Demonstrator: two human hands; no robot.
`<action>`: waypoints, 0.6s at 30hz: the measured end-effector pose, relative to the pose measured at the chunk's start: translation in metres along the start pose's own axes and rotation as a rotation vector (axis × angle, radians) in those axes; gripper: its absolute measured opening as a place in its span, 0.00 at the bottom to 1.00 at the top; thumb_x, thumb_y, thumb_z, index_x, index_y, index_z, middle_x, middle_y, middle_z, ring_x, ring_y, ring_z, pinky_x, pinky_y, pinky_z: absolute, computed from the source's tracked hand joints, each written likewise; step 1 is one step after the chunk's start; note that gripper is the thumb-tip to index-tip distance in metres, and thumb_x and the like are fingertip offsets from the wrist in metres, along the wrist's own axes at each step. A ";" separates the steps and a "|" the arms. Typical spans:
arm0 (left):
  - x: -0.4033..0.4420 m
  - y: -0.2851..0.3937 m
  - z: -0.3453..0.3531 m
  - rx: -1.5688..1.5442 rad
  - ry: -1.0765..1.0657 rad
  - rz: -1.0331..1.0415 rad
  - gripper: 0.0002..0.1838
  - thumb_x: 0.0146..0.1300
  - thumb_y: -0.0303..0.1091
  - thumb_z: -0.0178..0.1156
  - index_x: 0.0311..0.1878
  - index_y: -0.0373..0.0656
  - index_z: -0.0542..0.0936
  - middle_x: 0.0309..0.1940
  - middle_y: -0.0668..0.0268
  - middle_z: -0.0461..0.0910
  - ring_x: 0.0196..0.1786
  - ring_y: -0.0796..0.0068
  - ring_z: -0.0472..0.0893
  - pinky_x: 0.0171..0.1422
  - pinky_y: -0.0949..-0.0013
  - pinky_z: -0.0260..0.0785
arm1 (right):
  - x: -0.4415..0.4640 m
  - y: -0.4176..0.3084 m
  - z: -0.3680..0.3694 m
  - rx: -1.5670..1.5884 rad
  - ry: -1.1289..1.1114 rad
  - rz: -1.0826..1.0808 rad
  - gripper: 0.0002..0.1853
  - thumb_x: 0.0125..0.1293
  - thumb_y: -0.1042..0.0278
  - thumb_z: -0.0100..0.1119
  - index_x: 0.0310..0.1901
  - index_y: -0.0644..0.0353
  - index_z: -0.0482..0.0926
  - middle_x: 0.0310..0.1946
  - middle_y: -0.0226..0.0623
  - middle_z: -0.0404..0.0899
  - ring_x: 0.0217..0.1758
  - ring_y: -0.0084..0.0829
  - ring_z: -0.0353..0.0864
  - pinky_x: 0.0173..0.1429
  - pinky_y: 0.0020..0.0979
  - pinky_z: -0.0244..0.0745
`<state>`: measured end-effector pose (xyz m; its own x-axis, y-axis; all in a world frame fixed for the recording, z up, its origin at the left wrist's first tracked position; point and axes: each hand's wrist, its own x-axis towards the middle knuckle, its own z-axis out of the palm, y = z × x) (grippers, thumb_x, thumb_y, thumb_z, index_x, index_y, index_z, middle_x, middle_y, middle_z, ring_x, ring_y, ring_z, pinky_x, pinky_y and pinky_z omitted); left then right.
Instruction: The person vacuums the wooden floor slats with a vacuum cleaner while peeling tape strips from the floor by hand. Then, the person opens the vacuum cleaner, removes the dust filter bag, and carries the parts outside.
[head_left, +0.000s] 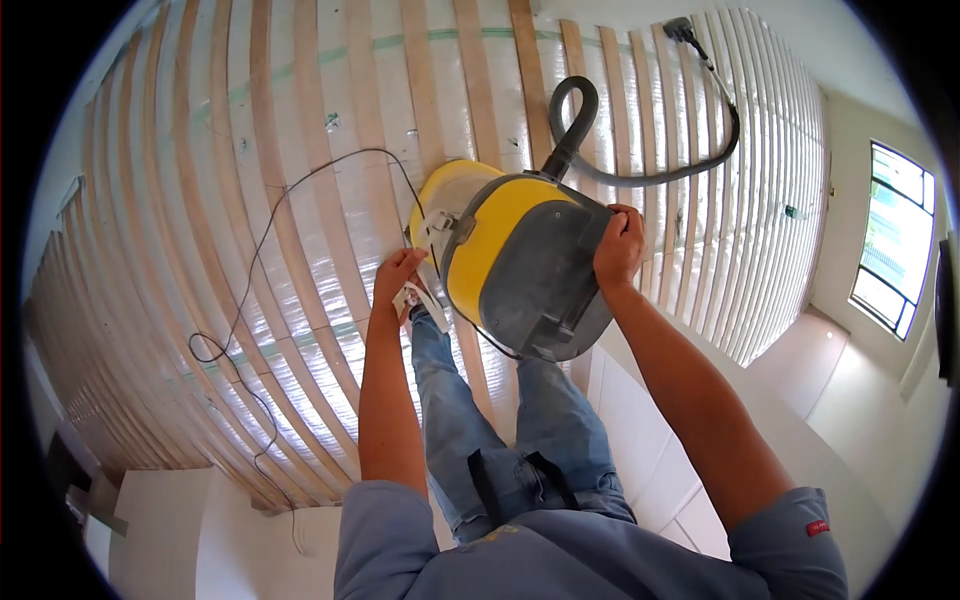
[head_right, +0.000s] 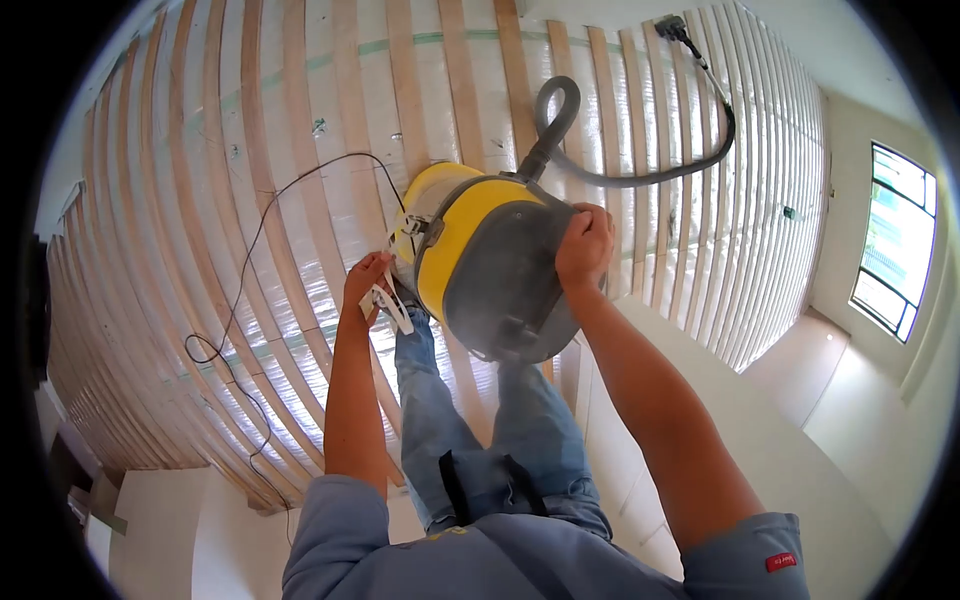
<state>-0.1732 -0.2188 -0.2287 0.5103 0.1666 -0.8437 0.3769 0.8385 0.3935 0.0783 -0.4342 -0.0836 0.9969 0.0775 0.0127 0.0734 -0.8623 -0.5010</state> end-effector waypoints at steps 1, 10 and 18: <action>0.000 0.012 -0.004 -0.054 0.061 0.036 0.13 0.68 0.42 0.66 0.42 0.42 0.82 0.14 0.77 0.67 0.13 0.84 0.65 0.17 0.77 0.57 | 0.001 0.002 0.000 -0.012 -0.011 -0.002 0.14 0.71 0.68 0.45 0.42 0.60 0.82 0.43 0.45 0.80 0.50 0.50 0.76 0.57 0.45 0.69; 0.007 0.095 0.032 0.905 -0.233 0.103 0.15 0.69 0.45 0.62 0.41 0.40 0.84 0.25 0.68 0.77 0.24 0.78 0.73 0.30 0.71 0.65 | -0.002 0.006 0.001 -0.022 0.002 -0.087 0.14 0.71 0.68 0.44 0.42 0.62 0.82 0.42 0.47 0.81 0.48 0.50 0.78 0.57 0.43 0.71; -0.011 0.105 0.018 1.113 -0.416 -0.032 0.17 0.66 0.39 0.65 0.55 0.42 0.84 0.41 0.58 0.86 0.40 0.69 0.81 0.49 0.65 0.73 | 0.000 0.007 0.005 0.008 0.038 -0.050 0.15 0.71 0.66 0.43 0.43 0.60 0.83 0.42 0.46 0.82 0.49 0.48 0.80 0.56 0.42 0.72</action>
<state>-0.1256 -0.1420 -0.1717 0.6225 -0.1997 -0.7567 0.7538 -0.1068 0.6483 0.0788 -0.4374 -0.0914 0.9923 0.1014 0.0707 0.1233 -0.8537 -0.5060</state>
